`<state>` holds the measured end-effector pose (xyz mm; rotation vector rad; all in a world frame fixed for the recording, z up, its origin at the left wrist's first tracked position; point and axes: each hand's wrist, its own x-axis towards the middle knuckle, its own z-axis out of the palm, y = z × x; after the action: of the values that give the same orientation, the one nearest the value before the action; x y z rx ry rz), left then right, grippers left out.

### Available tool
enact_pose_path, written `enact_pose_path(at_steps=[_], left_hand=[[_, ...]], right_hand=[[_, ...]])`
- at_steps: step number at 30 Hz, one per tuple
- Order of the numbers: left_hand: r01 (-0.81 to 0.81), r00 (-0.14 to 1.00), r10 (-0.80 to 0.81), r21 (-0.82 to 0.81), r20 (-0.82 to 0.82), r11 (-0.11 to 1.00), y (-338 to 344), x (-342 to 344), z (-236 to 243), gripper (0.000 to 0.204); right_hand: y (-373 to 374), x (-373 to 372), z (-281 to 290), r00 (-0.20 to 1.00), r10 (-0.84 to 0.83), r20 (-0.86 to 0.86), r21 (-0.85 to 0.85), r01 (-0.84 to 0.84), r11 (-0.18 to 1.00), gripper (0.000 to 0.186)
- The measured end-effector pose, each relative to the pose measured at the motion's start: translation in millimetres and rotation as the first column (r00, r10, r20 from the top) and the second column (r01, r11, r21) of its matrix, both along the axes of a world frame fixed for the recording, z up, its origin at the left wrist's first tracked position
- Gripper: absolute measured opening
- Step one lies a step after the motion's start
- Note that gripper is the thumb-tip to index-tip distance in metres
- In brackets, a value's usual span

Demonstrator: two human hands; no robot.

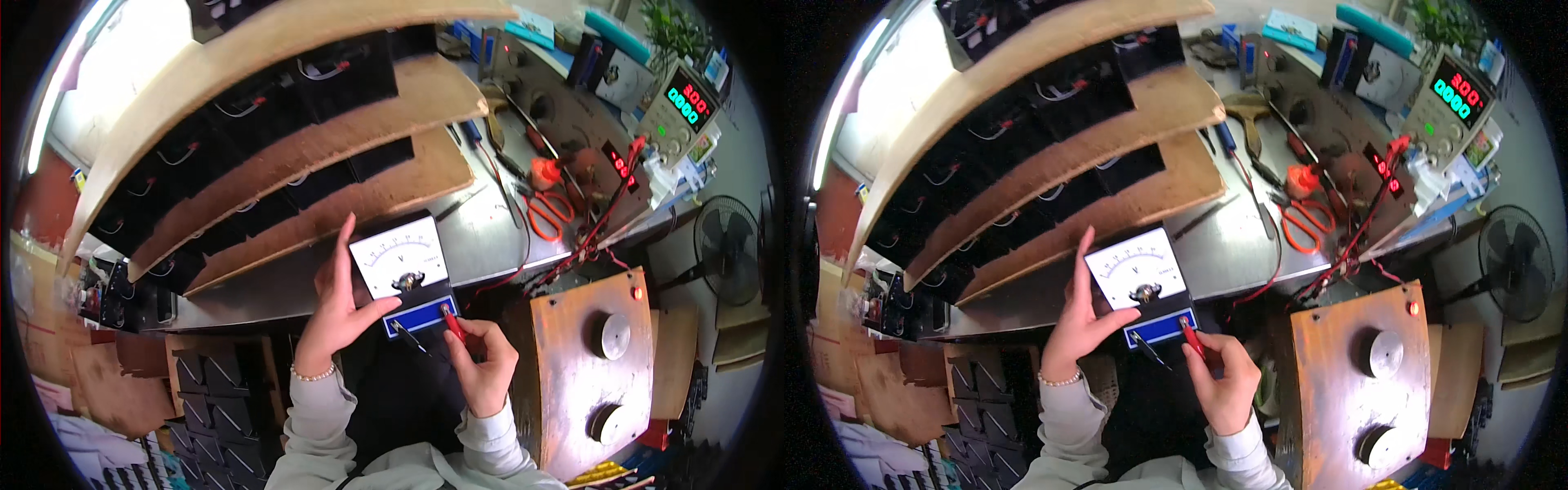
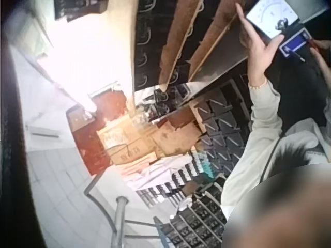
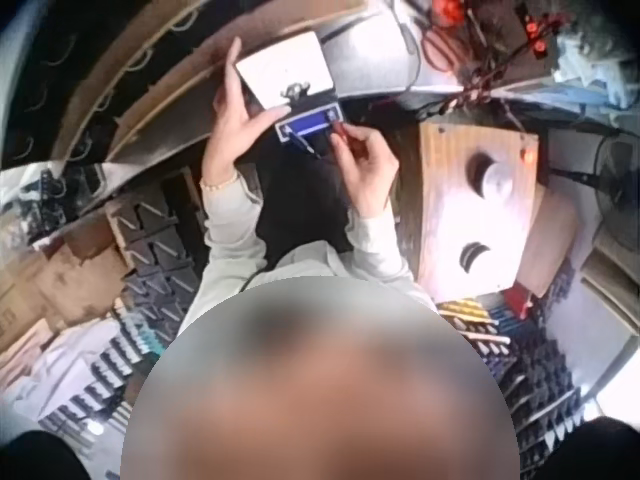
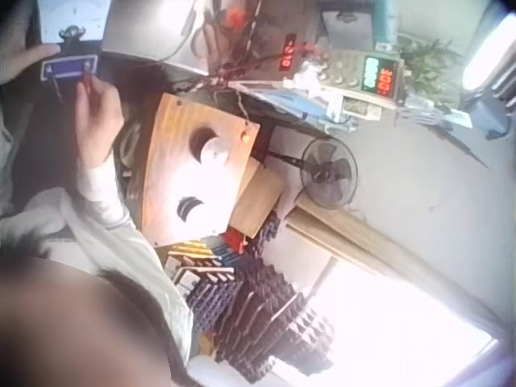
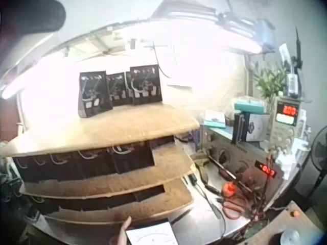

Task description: Testing the functionality and calibration of analog voltmeters by connecting them to a power source and observing the needle readings.

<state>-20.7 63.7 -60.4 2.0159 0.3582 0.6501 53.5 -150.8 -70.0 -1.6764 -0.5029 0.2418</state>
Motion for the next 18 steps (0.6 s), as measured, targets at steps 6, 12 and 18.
enact_pose_path(at_steps=[6, 12, 18], left_hand=[[-0.022, 0.996, 0.028, -0.077, 0.082, 0.997, -2, -10, -14, 0.112], [-0.408, 0.908, 0.378, 0.17, 0.181, 0.897, -23, 1, -18, 0.09], [-0.725, 0.678, 0.64, 0.186, 0.361, 0.663, -55, -104, 3, 0.081]], right_hand=[[4, 10, -21, 0.986, 0.031, 0.164, -0.006, -0.031, 1.0, 0.015], [-29, 12, -10, 0.999, 0.026, -0.039, 0.122, -0.022, 0.992, 0.012], [7, -53, 1, 0.918, 0.287, 0.273, -0.19, -0.241, 0.952, 0.015]])
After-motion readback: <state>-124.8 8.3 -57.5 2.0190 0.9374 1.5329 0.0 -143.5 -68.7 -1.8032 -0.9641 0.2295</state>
